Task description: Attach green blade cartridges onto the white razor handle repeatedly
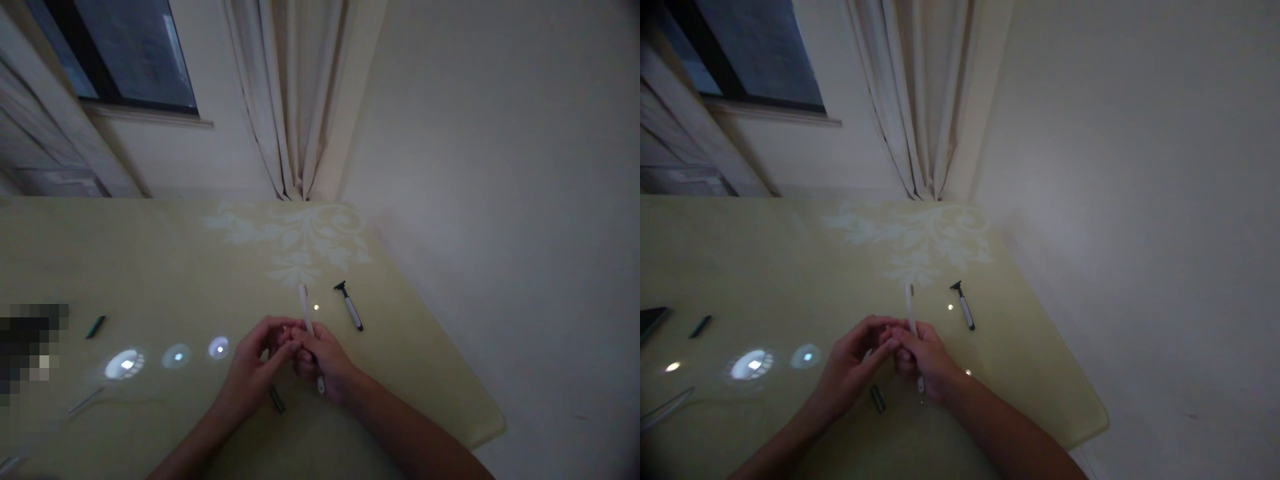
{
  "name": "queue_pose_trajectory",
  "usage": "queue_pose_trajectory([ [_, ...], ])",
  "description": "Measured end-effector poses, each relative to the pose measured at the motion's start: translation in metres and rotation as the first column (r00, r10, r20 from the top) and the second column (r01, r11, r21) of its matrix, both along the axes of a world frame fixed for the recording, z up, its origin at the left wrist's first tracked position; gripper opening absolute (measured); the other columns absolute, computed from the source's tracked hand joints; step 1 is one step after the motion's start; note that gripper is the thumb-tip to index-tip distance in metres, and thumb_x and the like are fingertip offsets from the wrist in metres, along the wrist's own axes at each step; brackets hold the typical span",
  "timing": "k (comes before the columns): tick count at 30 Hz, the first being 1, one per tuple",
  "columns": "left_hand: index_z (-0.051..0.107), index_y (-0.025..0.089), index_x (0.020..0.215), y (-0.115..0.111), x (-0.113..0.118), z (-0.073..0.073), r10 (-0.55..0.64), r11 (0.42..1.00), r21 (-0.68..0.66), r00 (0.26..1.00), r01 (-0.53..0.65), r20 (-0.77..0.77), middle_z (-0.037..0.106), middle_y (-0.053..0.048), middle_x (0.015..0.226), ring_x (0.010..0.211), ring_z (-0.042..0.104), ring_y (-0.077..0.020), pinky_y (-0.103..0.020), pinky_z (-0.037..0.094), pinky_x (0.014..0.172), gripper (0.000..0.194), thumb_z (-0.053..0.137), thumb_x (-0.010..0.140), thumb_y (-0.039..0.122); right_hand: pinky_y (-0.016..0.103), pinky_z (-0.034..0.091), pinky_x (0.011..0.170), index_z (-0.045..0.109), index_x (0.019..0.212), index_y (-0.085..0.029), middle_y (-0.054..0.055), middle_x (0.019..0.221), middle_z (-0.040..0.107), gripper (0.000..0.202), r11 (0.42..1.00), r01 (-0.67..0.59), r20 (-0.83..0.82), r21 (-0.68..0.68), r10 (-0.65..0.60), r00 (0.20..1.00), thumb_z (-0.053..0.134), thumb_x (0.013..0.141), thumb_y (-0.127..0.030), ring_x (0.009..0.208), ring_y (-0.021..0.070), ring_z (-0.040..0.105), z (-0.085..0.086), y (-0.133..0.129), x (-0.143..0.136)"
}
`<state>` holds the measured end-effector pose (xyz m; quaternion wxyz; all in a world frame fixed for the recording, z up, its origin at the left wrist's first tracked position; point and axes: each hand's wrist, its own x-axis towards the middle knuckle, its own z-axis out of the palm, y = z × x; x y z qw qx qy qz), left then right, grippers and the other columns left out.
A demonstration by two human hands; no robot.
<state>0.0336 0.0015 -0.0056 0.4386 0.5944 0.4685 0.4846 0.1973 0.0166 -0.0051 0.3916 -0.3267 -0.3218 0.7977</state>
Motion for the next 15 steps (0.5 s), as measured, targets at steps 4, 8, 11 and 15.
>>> queue_pose_trajectory([
  [4, 0.074, 0.021, 0.115, 0.016, -0.009, -0.009, 0.145, 0.989, -0.008, 0.982, -0.147, -0.123, 0.061, 0.003, 0.074, 0.061, 0.056, -0.0152, -0.025, 0.043, 0.058, 0.032, 0.072, 0.093, 0.044, 0.020, 0.014, 0.043, 0.071, 0.097, -0.016, -0.009, 0.059, 0.042, 0.048, 0.957, 0.266, 0.163, 0.113, -0.282, 0.945, 0.082, 0.082, -0.060, 0.047, 0.0053, 0.026, -0.002, 0.007, 0.000],
  [8, 0.075, 0.021, 0.096, 0.026, -0.033, 0.003, -0.034, 0.998, -0.058, 0.965, 0.020, -0.260, 0.064, 0.001, 0.072, 0.063, 0.057, -0.0167, -0.026, 0.041, 0.058, 0.028, 0.068, 0.095, 0.048, 0.021, 0.013, 0.043, 0.070, 0.093, -0.016, -0.009, 0.059, 0.040, 0.047, 0.942, 0.294, 0.203, 0.158, -0.323, 0.925, 0.080, 0.082, -0.060, 0.048, 0.0060, 0.023, 0.001, 0.015, 0.008],
  [11, 0.076, 0.024, 0.097, 0.016, -0.051, 0.022, -0.364, 0.931, -0.141, 0.842, 0.336, -0.399, 0.072, -0.001, 0.087, 0.077, 0.064, -0.0192, -0.028, 0.048, 0.070, 0.014, 0.074, 0.090, 0.037, 0.022, 0.012, 0.043, 0.069, 0.092, -0.016, -0.009, 0.058, 0.040, 0.043, 0.936, 0.290, 0.207, 0.198, -0.329, 0.921, 0.078, 0.084, -0.058, 0.048, 0.0061, 0.022, 0.004, 0.017, 0.013],
  [15, 0.079, 0.030, 0.109, -0.009, -0.065, 0.030, -0.511, 0.857, -0.194, 0.732, 0.478, -0.451, 0.074, -0.002, 0.105, 0.090, 0.069, -0.0227, -0.031, 0.052, 0.080, 0.030, 0.079, 0.080, 0.026, 0.022, 0.013, 0.043, 0.070, 0.094, -0.016, -0.009, 0.058, 0.040, 0.041, 0.932, 0.264, 0.219, 0.250, -0.320, 0.922, 0.073, 0.089, -0.056, 0.047, 0.0064, 0.021, 0.007, 0.019, 0.015],
])
